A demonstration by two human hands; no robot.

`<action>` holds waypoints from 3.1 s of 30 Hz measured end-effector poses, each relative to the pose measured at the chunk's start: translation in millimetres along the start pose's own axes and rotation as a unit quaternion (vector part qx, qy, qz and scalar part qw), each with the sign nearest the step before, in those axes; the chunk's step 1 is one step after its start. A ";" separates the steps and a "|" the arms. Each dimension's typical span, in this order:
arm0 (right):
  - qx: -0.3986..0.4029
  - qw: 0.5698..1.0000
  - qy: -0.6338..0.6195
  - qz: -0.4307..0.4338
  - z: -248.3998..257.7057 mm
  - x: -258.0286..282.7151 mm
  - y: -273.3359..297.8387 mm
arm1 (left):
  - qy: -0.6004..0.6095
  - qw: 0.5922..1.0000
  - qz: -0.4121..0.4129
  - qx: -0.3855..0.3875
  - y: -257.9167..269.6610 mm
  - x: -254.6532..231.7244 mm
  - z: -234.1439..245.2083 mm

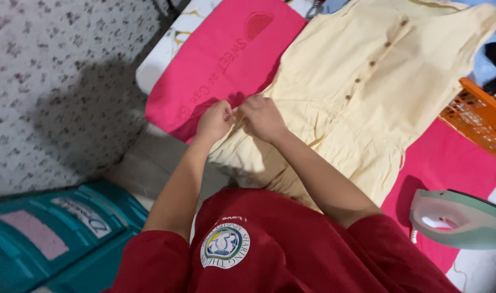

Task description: The person irons a yellow sleeveless top laid on a pink cloth. They smooth the fabric with one hand while moving the iron with the other, then lift and reposition the garment to continue ironing different sections.

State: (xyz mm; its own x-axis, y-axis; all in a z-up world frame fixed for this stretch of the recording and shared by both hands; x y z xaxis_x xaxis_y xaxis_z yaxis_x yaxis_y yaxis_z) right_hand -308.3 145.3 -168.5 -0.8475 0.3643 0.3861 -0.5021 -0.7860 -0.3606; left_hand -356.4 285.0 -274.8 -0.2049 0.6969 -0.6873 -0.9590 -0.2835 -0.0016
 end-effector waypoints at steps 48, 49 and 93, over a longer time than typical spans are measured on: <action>0.252 0.955 0.080 -0.133 -105.1 -52.9 -28.6 | -0.169 0.970 0.164 -0.063 56.8 115.3 82.1; 0.229 0.959 0.063 -0.154 -102.1 -59.2 -29.5 | -0.164 0.973 0.136 -0.086 54.3 113.0 83.4; 0.096 0.979 0.034 -0.174 -87.7 -12.0 -50.0 | -0.103 0.983 0.007 -0.153 -21.4 86.5 76.3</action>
State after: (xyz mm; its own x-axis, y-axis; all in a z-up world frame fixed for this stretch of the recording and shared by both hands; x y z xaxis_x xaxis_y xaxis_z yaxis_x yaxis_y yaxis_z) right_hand -288.1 224.0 -229.5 -0.6435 0.6537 0.3982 -0.7263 -0.6857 -0.0478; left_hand -368.6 401.6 -278.8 -0.2826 0.8014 -0.5272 -0.8585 -0.4564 -0.2336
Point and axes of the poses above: each hand's wrist, its own y-axis away from the middle knuckle, its own z-axis out of the back of the hand, x = y × z, the point moved 9 cm from there along -y, towards the middle knuckle, and after that the axes turned 5 degrees about -z, right-handed, at the moved point
